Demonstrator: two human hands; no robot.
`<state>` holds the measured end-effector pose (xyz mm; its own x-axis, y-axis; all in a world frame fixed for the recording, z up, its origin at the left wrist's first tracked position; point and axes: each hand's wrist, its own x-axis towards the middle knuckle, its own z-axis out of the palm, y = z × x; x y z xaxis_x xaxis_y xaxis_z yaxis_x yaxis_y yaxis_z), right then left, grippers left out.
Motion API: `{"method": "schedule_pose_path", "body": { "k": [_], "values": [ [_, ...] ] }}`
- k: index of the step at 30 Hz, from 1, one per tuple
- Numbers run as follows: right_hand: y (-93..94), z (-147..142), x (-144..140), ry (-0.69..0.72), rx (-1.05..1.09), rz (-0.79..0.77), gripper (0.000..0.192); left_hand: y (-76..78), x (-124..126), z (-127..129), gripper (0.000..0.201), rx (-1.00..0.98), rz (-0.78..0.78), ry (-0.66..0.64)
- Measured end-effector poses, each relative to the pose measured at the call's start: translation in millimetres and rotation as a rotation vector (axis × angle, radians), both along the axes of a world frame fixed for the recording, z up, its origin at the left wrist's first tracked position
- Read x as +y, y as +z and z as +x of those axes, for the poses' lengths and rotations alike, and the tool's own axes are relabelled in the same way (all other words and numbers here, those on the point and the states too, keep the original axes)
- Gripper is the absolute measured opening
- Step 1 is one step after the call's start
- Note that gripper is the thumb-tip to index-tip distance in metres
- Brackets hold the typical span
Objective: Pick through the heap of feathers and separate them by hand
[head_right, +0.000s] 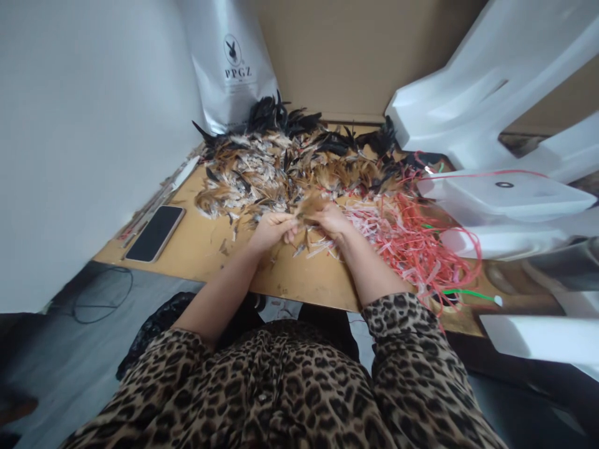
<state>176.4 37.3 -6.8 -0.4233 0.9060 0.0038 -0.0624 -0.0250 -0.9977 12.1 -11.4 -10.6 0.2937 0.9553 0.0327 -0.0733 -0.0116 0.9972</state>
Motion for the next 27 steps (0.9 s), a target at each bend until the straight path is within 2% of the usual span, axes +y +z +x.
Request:
{"method": "schedule_pose_path", "body": {
  "k": [2, 4, 7, 9, 11, 14, 17, 19, 21, 23, 27],
  "values": [
    [-1.6, -5.2, -2.5, -0.074, -0.006, 0.036, 0.029, -1.9, 3.5, -1.0, 0.030, -0.109, -0.038, 0.122],
    [-1.2, -9.8, -6.4, -0.125, -0.066, 0.140, 0.026, -5.0, 6.8, -2.0, 0.028, -0.181, -0.087, 0.191],
    [2.6, -13.9, -14.9, -0.159, -0.271, 0.500, 0.020, -8.7, 9.5, -2.5, 0.022, -0.218, -0.161, 0.244],
    [7.2, -15.0, -22.1, -0.151, -0.500, 0.780, 0.020, -10.0, 10.1, -2.0, 0.018, -0.160, -0.187, 0.257],
    [12.9, -15.3, -28.9, -0.109, -0.754, 0.987, 0.021, -10.8, 10.1, -1.2, 0.016, -0.040, -0.194, 0.251],
    [20.2, -14.1, -33.2, -0.052, -0.943, 1.095, 0.022, -11.2, 8.8, -1.1, 0.021, 0.190, -0.182, 0.152],
    [23.4, -7.5, -27.0, -0.011, -0.848, 0.967, 0.020, -8.1, 5.3, -3.5, 0.022, 0.326, -0.151, -0.007],
    [23.4, 0.0, -19.5, 0.085, -0.669, 0.724, 0.018, -2.9, 2.1, -6.1, 0.021, 0.324, -0.129, -0.127],
    [22.6, 7.3, -13.3, 0.190, -0.446, 0.411, 0.020, 3.8, -1.3, -8.3, 0.021, 0.234, -0.116, -0.245],
    [21.6, 10.2, -11.2, 0.212, -0.244, 0.192, 0.024, 9.4, -4.1, -9.8, 0.024, 0.122, -0.128, -0.312],
    [18.6, -2.9, -19.6, 0.067, -0.005, 0.078, 0.028, 10.0, -7.0, -10.6, 0.031, -0.190, -0.237, -0.266]
  ]
}}
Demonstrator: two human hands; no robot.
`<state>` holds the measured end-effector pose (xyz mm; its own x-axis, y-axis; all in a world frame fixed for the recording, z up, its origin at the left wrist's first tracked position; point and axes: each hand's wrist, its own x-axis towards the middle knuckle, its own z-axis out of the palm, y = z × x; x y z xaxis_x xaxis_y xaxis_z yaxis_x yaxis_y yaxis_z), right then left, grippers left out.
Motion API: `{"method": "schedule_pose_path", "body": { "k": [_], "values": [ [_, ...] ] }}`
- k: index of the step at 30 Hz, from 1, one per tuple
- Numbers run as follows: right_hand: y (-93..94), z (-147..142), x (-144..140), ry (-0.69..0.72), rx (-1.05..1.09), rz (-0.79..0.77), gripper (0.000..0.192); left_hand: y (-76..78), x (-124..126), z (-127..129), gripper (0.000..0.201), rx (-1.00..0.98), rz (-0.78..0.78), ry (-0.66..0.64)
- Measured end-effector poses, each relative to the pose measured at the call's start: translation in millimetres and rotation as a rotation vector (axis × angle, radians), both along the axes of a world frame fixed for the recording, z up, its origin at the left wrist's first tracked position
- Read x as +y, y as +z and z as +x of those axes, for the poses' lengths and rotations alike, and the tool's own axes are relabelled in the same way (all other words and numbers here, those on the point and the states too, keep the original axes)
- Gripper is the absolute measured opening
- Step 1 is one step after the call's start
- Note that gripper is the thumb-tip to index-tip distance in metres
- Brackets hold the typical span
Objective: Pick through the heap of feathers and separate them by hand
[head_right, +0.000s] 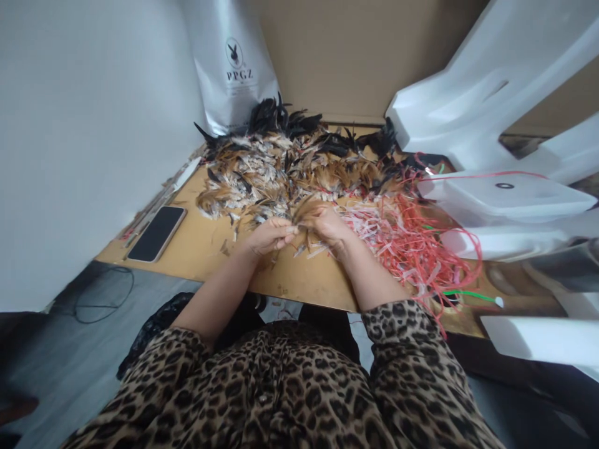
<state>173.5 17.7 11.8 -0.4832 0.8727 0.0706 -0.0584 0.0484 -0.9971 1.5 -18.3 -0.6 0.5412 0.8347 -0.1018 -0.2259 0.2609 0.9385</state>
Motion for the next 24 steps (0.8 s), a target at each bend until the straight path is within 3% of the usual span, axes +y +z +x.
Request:
{"method": "schedule_pose_path", "body": {
  "k": [3, 6, 13, 18, 24],
  "values": [
    [-2.3, -15.8, -8.6, -0.078, 0.174, -0.110, 0.025, -5.1, -0.3, 0.4, 0.028, -0.226, -0.118, -0.020],
    [-3.8, -23.6, -12.1, -0.115, 0.245, -0.121, 0.026, -8.0, -0.4, 1.5, 0.018, -0.356, -0.218, -0.035],
    [-0.3, -20.2, -12.1, -0.128, 0.135, -0.007, 0.027, -5.5, -0.6, 6.1, 0.009, -0.413, -0.353, -0.048],
    [8.0, -14.2, -9.9, -0.247, -0.020, 0.033, 0.033, -6.4, 6.8, 6.4, 0.011, -0.305, -0.323, 0.042],
    [-0.8, -8.2, -1.1, -0.316, -0.106, -0.002, 0.034, -6.9, 12.4, 1.5, 0.019, 0.032, -0.081, 0.202]
  ]
}}
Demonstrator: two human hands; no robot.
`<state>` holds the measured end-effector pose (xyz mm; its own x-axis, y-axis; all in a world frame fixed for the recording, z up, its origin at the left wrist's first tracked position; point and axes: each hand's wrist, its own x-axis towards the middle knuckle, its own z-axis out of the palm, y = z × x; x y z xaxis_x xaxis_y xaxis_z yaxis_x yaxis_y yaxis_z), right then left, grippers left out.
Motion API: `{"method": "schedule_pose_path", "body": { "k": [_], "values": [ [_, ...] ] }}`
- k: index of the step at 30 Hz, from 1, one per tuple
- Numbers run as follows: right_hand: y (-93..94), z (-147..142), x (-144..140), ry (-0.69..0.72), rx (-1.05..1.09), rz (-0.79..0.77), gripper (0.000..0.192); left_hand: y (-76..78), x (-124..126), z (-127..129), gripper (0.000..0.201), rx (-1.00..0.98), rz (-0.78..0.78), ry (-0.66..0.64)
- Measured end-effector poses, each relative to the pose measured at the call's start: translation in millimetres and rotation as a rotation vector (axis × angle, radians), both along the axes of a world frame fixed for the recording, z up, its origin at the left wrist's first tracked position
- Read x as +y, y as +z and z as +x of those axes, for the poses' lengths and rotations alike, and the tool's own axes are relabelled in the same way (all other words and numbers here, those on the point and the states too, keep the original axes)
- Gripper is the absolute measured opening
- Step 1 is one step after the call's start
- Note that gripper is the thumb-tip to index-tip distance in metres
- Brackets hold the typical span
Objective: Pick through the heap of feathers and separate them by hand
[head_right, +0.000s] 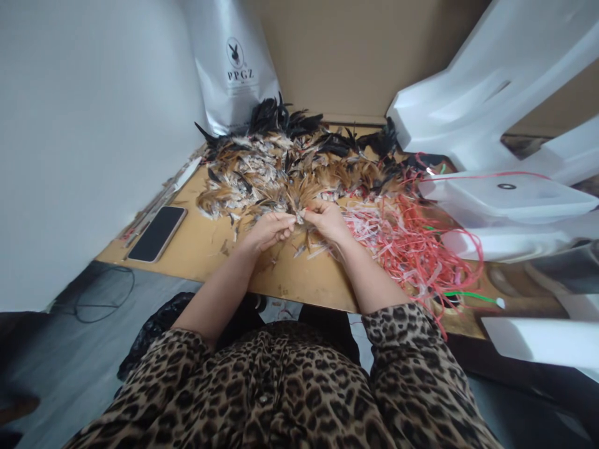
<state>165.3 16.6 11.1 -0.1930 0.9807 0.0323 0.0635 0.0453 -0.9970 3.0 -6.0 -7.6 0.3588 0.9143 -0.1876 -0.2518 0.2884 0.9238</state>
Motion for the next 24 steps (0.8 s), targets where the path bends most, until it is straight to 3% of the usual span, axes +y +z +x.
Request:
{"method": "schedule_pose_path", "body": {
  "k": [3, 6, 12, 19, 24],
  "values": [
    [-6.7, -0.6, 2.4, -0.014, -0.023, -0.042, 0.033, 0.0, -1.1, -1.1, 0.018, 0.220, 0.079, 0.017],
    [-10.5, -0.9, 4.1, -0.012, -0.054, -0.085, 0.031, -1.3, -0.9, -2.8, 0.021, 0.310, 0.113, 0.031],
    [-16.5, -0.9, 7.9, 0.010, 0.061, -0.185, 0.030, -2.4, 0.2, -4.0, 0.029, 0.136, 0.087, 0.079],
    [-17.3, -6.7, 4.9, 0.060, 0.228, -0.342, 0.033, 0.1, -2.1, 4.7, 0.026, -0.058, 0.158, 0.181],
    [-19.9, -5.0, 4.6, 0.119, 0.264, -0.409, 0.031, -0.2, -2.2, 4.3, 0.029, -0.033, 0.121, 0.148]
  ]
}}
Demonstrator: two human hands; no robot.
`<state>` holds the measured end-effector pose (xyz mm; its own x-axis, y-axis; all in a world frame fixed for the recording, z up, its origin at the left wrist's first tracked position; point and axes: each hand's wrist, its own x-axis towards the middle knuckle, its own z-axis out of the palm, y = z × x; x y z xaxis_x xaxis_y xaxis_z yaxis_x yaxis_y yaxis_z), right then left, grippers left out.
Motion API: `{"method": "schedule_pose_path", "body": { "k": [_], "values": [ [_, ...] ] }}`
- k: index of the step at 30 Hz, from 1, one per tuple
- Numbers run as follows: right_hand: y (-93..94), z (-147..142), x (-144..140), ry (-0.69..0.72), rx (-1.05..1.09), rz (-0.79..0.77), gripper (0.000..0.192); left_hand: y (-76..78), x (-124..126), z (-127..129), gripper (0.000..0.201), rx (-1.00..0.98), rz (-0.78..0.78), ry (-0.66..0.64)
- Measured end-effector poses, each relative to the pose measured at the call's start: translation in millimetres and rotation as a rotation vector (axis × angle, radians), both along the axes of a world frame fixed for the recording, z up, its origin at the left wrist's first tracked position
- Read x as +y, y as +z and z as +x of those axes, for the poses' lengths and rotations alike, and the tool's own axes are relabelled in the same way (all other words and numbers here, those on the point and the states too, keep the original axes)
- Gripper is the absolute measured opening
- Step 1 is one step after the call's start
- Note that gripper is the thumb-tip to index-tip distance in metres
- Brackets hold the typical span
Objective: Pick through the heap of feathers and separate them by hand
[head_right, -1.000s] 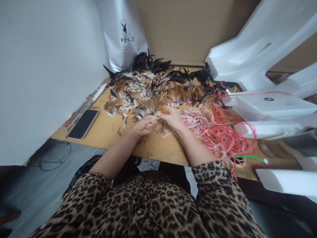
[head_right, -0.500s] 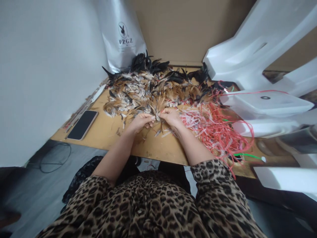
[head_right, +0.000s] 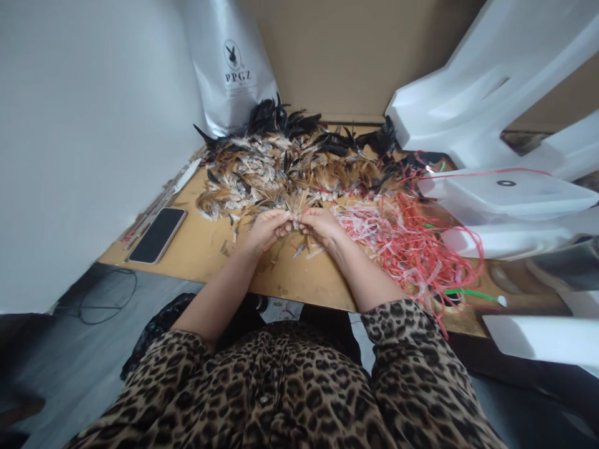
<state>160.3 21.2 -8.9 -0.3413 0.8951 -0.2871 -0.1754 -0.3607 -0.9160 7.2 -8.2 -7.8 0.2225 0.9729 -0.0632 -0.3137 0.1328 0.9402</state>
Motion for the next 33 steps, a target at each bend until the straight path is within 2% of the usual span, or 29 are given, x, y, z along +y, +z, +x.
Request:
{"method": "schedule_pose_path", "body": {
  "k": [7, 10, 14, 21, 25, 33],
  "values": [
    [-2.9, 6.8, 2.9, 0.077, -0.056, -0.040, 0.028, -5.8, 4.7, -1.3, 0.030, 0.168, 0.059, 0.046],
    [0.3, 8.9, 3.7, 0.103, -0.174, 0.058, 0.029, -9.2, 6.0, -1.1, 0.029, 0.206, 0.049, 0.026],
    [5.2, 12.1, 3.8, 0.070, -0.336, 0.233, 0.028, -12.6, 6.2, 0.6, 0.026, 0.238, -0.013, 0.055],
    [6.5, 11.8, 0.4, 0.049, -0.379, 0.362, 0.030, -17.5, 7.9, 2.7, 0.019, 0.219, -0.031, 0.106],
    [5.3, 9.9, -0.4, 0.061, -0.375, 0.367, 0.031, -19.4, 8.7, 2.2, 0.019, 0.205, -0.036, 0.105],
    [6.5, 8.0, -0.9, 0.064, -0.266, 0.254, 0.037, -18.5, 7.9, 0.2, 0.025, 0.176, -0.028, 0.077]
  ]
}}
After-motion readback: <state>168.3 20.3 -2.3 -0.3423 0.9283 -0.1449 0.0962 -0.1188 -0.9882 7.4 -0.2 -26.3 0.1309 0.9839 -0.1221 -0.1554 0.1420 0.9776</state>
